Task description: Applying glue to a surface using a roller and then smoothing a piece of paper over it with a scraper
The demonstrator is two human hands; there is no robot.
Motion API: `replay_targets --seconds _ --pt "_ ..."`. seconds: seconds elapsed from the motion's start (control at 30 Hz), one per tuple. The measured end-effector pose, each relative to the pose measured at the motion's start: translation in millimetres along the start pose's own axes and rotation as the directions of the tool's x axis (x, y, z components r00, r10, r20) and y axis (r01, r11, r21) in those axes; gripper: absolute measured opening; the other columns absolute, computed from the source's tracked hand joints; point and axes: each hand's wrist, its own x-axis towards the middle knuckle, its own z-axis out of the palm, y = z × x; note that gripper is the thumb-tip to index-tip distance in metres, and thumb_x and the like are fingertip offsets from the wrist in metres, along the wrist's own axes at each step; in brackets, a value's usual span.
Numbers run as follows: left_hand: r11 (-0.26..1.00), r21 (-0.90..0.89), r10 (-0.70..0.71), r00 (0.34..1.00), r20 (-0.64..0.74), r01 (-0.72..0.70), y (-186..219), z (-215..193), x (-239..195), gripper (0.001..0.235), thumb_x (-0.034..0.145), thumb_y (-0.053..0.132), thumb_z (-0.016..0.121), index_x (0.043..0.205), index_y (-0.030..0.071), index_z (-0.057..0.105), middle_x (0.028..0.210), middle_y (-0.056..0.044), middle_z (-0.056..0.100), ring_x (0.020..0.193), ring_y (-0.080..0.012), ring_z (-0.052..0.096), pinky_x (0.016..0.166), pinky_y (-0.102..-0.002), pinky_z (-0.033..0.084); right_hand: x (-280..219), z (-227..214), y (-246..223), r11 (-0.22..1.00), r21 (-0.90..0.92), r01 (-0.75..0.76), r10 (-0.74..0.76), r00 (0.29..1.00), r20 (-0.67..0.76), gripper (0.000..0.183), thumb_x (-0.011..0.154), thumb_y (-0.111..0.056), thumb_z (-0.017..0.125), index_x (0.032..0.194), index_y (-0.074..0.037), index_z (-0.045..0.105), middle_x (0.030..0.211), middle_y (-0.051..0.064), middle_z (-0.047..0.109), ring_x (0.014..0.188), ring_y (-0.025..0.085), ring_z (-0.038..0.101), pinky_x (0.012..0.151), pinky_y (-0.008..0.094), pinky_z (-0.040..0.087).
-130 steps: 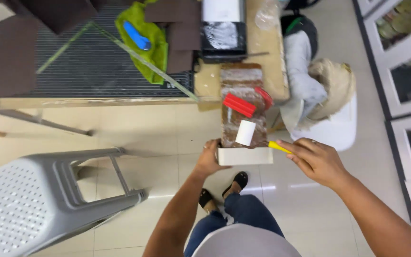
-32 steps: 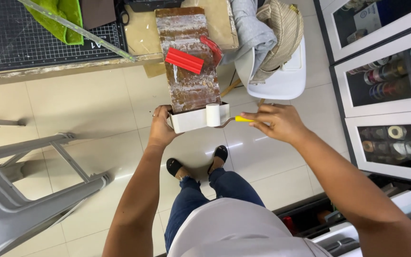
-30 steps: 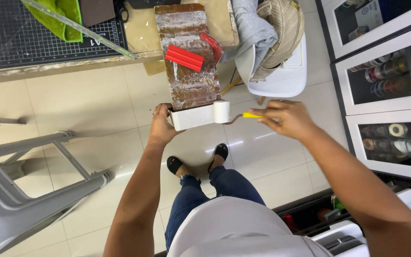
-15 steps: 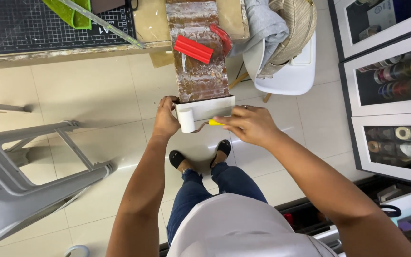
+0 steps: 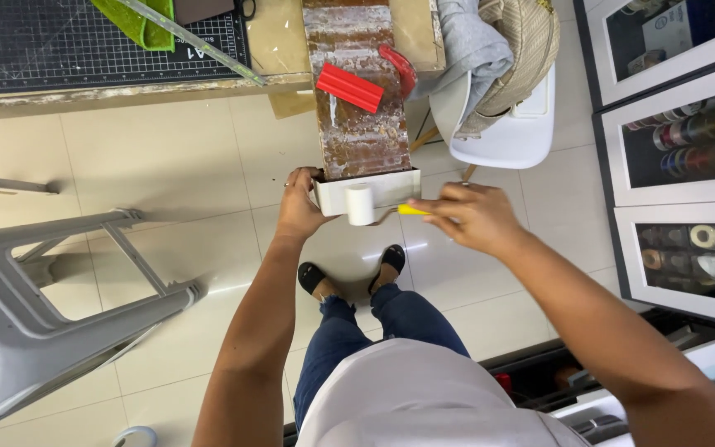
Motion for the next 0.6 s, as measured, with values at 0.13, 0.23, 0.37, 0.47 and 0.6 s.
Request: replay_targets --seconds 0.13,0.23,0.37,0.47,0.6 --pt "0.999 0.013 0.048 0.999 -0.019 -0.048 7 -3 0 0.076 0.053 0.014 0.098 0.116 0.011 0.056 0.120 -0.011 0.057 0.123 -0.0349 0.059 0.107 -0.044 0.057 6 4 -5 0.998 -0.068 0.013 -0.014 1.000 -0.013 0.025 0.097 -0.044 0.066 0.120 -0.052 0.074 0.075 -0.008 0.061 0.062 0.018 0.066 0.060 0.029 0.054" --pt "0.996 0.038 0.088 0.995 -0.044 -0.086 23 -8 -2 0.073 0.057 0.012 0.098 0.117 0.008 0.057 0.116 -0.013 0.059 0.120 -0.0368 0.060 0.103 -0.045 0.059 24 25 -30 1.000 0.003 0.027 -0.027 0.999 -0.047 0.028 0.095 -0.042 0.067 0.121 -0.052 0.074 0.076 -0.009 0.062 0.061 0.019 0.066 0.061 0.029 0.055" --pt "1.000 -0.018 -0.008 1.000 -0.013 0.008 4 -2 0 0.079 0.050 0.013 0.098 0.117 0.011 0.056 0.124 -0.012 0.056 0.125 -0.0354 0.058 0.108 -0.042 0.056 6 1 0 0.997 0.079 0.004 0.000 0.999 -0.051 0.023 0.095 -0.040 0.069 0.116 -0.046 0.078 0.073 -0.005 0.065 0.061 0.023 0.067 0.060 0.033 0.055" --pt "1.000 -0.027 -0.015 1.000 0.009 0.015 15 -8 0 0.080 0.051 0.017 0.099 0.117 0.010 0.056 0.121 -0.013 0.057 0.123 -0.0371 0.059 0.108 -0.043 0.056 -6 -22 16 0.997 -0.022 -0.079 0.079 0.997 0.007 0.027 0.093 -0.039 0.072 0.118 -0.049 0.077 0.076 -0.006 0.065 0.067 0.022 0.068 0.064 0.032 0.055" --pt "1.000 0.017 -0.014 1.000 0.027 0.014 34 -16 -5 0.079 0.050 0.014 0.099 0.116 0.011 0.056 0.121 -0.012 0.057 0.123 -0.0359 0.060 0.109 -0.042 0.055 14 -7 -19 0.999 -0.003 -0.040 0.039 0.998 -0.054 0.025 0.094 -0.041 0.071 0.118 -0.050 0.077 0.074 -0.007 0.065 0.062 0.019 0.066 0.061 0.031 0.055"
